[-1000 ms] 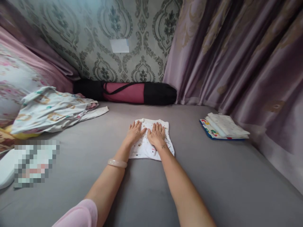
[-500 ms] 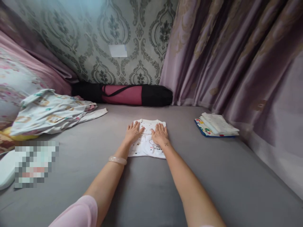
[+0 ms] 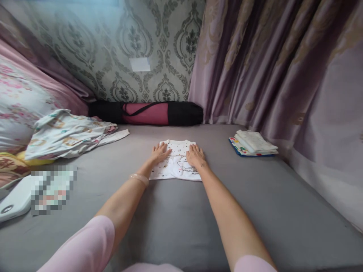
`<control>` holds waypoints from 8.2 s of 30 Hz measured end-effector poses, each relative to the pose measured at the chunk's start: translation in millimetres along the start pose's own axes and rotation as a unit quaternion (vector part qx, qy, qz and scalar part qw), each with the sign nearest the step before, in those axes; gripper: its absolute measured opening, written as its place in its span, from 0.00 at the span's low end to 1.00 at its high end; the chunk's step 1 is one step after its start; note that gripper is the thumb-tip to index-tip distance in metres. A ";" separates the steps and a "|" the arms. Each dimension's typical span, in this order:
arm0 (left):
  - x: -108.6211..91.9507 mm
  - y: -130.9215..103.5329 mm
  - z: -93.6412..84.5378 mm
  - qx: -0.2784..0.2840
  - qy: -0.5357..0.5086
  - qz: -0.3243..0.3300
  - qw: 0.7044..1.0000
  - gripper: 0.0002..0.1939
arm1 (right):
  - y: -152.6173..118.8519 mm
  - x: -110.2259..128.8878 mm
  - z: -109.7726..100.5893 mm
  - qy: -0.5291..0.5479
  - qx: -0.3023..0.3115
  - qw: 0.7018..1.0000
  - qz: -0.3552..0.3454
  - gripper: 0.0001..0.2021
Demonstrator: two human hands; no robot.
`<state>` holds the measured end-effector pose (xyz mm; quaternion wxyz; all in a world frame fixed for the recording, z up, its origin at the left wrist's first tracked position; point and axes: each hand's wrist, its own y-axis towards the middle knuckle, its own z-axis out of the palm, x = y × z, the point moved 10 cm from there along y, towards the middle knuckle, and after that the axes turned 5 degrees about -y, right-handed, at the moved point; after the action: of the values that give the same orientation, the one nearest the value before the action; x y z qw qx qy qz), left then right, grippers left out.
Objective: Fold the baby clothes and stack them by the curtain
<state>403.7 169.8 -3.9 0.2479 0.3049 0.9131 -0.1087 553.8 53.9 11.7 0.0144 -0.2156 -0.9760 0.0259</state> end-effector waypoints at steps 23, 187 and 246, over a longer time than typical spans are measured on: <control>-14.6 -159.5 -44.7 0.119 -0.012 0.306 0.944 0.16 | -149.7 -21.8 -21.9 0.133 -0.025 0.955 -0.263 0.15; 21.8 -83.6 -19.8 -0.096 -0.011 0.031 0.995 0.23 | -58.3 -47.9 5.9 0.014 -0.042 0.999 -0.026 0.32; 53.0 -96.5 -53.8 -0.185 -0.153 -0.129 0.962 0.14 | -51.1 159.0 -25.9 0.057 -0.043 0.968 -0.241 0.28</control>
<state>287.4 139.0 19.1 0.4207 0.1129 0.9000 -0.0142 389.3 75.8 43.2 0.0667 0.0241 -0.9969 -0.0329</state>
